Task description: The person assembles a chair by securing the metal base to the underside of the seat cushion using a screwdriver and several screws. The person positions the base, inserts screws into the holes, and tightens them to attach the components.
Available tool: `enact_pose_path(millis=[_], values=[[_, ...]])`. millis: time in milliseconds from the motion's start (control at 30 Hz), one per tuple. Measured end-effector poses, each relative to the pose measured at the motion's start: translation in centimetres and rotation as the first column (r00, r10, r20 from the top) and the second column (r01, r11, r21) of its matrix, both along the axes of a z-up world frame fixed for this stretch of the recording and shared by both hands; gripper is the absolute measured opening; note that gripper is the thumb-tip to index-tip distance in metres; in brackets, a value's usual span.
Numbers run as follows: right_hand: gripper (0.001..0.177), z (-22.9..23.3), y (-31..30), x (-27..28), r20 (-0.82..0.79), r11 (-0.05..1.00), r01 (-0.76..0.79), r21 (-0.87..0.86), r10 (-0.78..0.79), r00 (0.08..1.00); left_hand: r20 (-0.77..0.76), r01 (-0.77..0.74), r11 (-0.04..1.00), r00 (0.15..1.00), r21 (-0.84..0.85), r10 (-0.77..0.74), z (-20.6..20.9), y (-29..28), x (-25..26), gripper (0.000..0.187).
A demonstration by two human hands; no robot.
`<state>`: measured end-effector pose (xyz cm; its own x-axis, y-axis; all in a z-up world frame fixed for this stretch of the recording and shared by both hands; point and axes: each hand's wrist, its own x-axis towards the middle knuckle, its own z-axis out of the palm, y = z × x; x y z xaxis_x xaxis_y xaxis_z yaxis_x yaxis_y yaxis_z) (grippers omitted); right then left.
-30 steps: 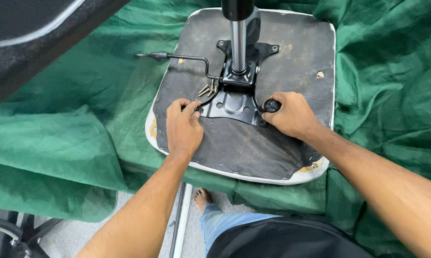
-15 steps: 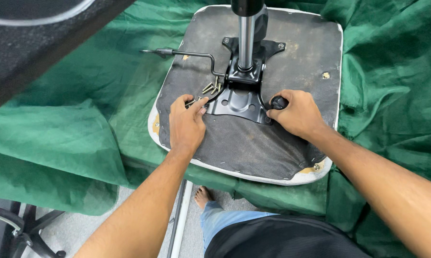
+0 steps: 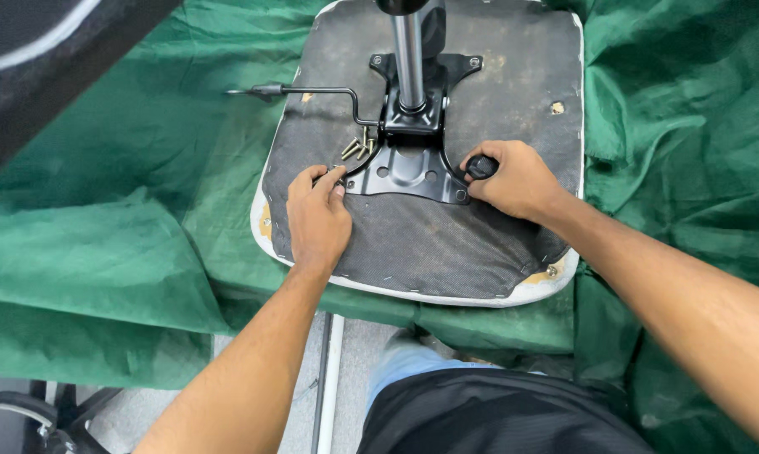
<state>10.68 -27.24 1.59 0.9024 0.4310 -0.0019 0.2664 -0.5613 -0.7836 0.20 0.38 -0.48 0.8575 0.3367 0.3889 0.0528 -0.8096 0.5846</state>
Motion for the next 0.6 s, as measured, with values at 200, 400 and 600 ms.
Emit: enact_pose_path(millis=[200, 400, 600], values=[[0.027, 0.4, -0.3, 1.2, -0.394, 0.989, 0.090, 0.113, -0.038, 0.918, -0.044, -0.020, 1.000, 0.999, -0.013, 0.020, 0.5, -0.3, 0.1, 0.024], [0.025, 1.1, -0.2, 1.2, -0.438, 0.990, 0.074, 0.117, -0.016, 0.899, -0.048, -0.025, 0.999, 0.999, -0.030, 0.023, 0.6, 0.0, 0.2, 0.022], [0.020, 2.0, 0.6, 0.9, -0.426, 0.993, 0.113, 0.034, -0.088, 0.901, -0.072, -0.100, 0.993, 0.993, -0.066, 0.095, 1.4, -0.3, 0.7, 0.016]])
